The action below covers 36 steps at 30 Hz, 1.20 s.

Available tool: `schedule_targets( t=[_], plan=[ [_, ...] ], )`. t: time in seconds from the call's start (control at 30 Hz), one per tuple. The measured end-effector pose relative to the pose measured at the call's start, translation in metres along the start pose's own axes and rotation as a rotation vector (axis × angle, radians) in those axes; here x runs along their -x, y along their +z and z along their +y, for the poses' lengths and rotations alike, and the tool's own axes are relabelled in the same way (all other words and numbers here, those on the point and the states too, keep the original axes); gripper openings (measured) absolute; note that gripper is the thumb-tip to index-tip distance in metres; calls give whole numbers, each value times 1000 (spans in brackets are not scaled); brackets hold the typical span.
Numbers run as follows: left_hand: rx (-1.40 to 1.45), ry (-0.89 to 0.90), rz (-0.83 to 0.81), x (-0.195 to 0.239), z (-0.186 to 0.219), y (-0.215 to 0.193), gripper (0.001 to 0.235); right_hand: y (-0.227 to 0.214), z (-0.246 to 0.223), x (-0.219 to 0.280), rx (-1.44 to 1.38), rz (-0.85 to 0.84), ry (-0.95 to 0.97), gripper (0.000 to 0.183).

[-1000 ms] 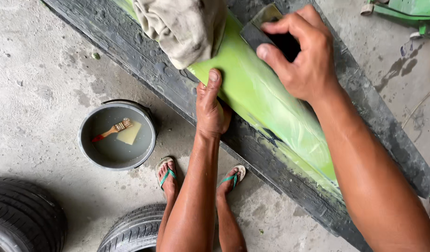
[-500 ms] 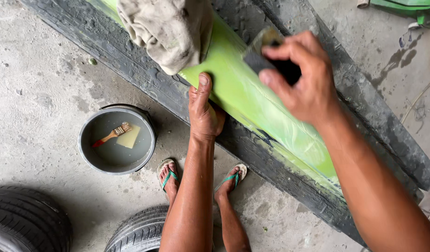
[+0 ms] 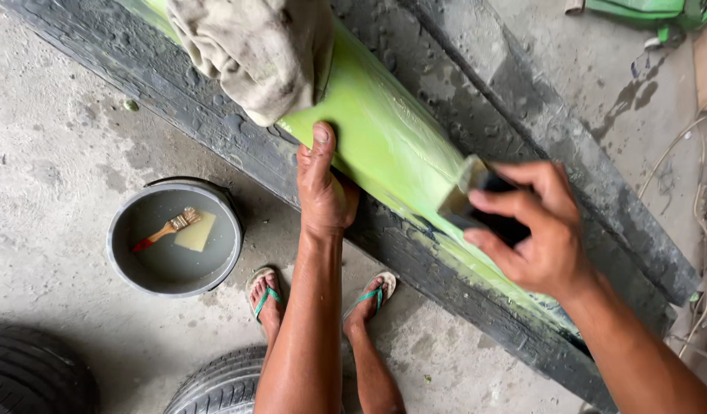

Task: The person sands a long, lime-green car bumper with a sanding block, moving it back and forth along the surface. They periodically wipe the bumper with a cloth and dip the sanding block into a bucket of water to clean it.

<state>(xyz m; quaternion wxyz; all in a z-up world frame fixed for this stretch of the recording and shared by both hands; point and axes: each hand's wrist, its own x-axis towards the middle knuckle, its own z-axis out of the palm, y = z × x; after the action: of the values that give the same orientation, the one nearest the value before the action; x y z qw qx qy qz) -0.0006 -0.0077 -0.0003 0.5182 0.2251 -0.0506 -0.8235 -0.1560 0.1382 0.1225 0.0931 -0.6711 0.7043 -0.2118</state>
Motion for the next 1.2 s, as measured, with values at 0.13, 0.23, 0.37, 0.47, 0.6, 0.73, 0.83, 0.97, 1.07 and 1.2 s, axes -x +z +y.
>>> schedule_targets(
  t=[0.13,0.23,0.37,0.47,0.6,0.73,0.83,0.97,1.07,1.2],
  plan=[
    [-19,-25,-1,5,3,-6,30,11,21,-25,-34,3,-35,43],
    [-29,-3,-33,5,-3,-3,34,5,18,-42,-82,35,0,47],
    [-60,19,-25,4,2,3,25,-10,2,38,61,2,68,39],
    [-53,-15,-52,5,1,-1,35,-13,0,58,115,21,34,37],
    [-101,-16,-109,11,4,1,33,2,38,8,2,58,42,44],
    [-72,66,-53,4,-3,0,43,-13,28,40,1,18,84,44],
    [-71,61,-11,4,-1,1,38,-22,18,73,69,-2,80,40],
    [-46,54,-166,3,-1,1,40,-4,57,24,-12,56,-11,43],
    [-80,91,-125,3,-2,0,43,-8,47,17,-11,37,54,49],
    [-85,82,-100,3,-3,-1,45,-27,31,83,1,-25,126,40]
  ],
)
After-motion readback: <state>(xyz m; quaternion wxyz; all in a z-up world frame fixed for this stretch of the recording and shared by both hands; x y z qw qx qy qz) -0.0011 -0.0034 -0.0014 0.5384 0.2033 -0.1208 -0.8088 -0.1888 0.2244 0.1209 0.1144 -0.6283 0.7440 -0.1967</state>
